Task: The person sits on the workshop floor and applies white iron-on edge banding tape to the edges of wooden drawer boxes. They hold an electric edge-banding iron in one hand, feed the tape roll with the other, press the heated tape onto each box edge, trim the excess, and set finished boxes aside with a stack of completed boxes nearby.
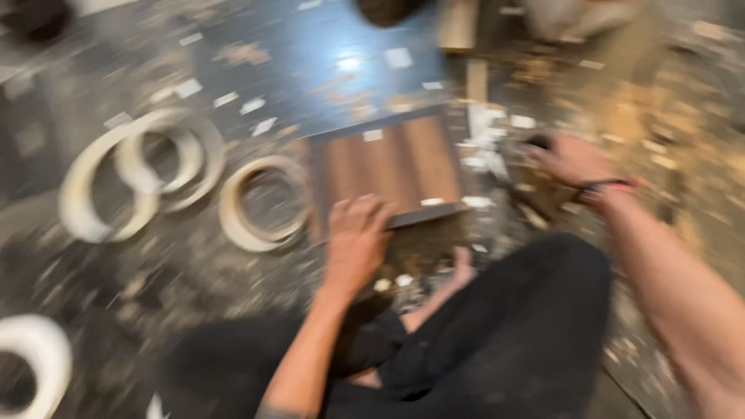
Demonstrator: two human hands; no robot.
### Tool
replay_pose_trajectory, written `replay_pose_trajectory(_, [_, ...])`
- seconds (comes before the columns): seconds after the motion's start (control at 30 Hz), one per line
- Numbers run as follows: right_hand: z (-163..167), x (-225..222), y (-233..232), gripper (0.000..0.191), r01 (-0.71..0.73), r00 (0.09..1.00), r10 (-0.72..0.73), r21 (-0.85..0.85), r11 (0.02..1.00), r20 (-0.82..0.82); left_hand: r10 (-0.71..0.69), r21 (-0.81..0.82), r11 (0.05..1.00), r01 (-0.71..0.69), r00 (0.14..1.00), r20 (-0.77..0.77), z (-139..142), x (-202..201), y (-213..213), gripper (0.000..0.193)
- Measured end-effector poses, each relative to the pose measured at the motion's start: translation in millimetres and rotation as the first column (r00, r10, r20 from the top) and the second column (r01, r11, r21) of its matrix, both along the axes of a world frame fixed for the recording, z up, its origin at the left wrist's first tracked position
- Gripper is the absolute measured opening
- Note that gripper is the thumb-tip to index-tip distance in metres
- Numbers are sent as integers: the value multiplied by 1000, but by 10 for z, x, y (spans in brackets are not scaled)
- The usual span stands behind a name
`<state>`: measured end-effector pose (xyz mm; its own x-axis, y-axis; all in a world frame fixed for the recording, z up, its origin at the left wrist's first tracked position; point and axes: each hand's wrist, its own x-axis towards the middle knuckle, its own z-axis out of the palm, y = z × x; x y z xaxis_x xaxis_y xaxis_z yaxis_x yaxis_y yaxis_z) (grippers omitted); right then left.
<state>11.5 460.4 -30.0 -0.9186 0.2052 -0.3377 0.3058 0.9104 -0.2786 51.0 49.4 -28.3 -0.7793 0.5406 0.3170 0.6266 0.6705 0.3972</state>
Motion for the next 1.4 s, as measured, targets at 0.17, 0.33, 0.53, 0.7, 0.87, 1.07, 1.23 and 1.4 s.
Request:
replay_pose_trajectory(0.17, [25, -71, -269, 49, -253, 808, 345, 246, 936, -478, -58, 189, 981, 39, 994, 97, 42, -58, -133, 32])
replay_pose_trajectory(0.33, [1, -60, -944, 36, -298, 804, 173, -134, 945, -569, -51, 218, 975, 33, 995, 80, 101, -110, -186, 28])
replay_pose_trajectory(0.53, [166, -402, -1059, 29, -115, 873, -184, -556, 823, -452, -5, 157, 988, 5, 1000, 2, 62, -139, -68, 26])
replay_pose_trajectory(0.7, [349, -1231, -898, 37, 95, 853, -478, -837, 539, -211, 71, 113, 991, -65, 996, -46, 7, -166, 18, 25])
replay_pose_trajectory(0.87, [495, -2002, -853, 44, 242, 665, -740, -906, 348, -106, 85, 59, 995, -77, 984, -154, -92, -143, 15, 26])
replay_pose_trajectory(1.07, [526, -2497, -904, 37, 256, 621, -783, -938, 235, -27, 68, -34, 996, -81, 957, -282, -245, -160, 27, 33])
replay_pose_trajectory(1.23, [380, -2328, -1131, 23, 171, 760, -649, -953, 250, -34, 69, -31, 996, -81, 957, -282, -291, -139, 23, 33])
replay_pose_trajectory(1.4, [232, -1470, -1282, 26, -101, 858, -363, -812, 575, -363, 92, 18, 996, -91, 957, -273, -318, -138, 40, 34])
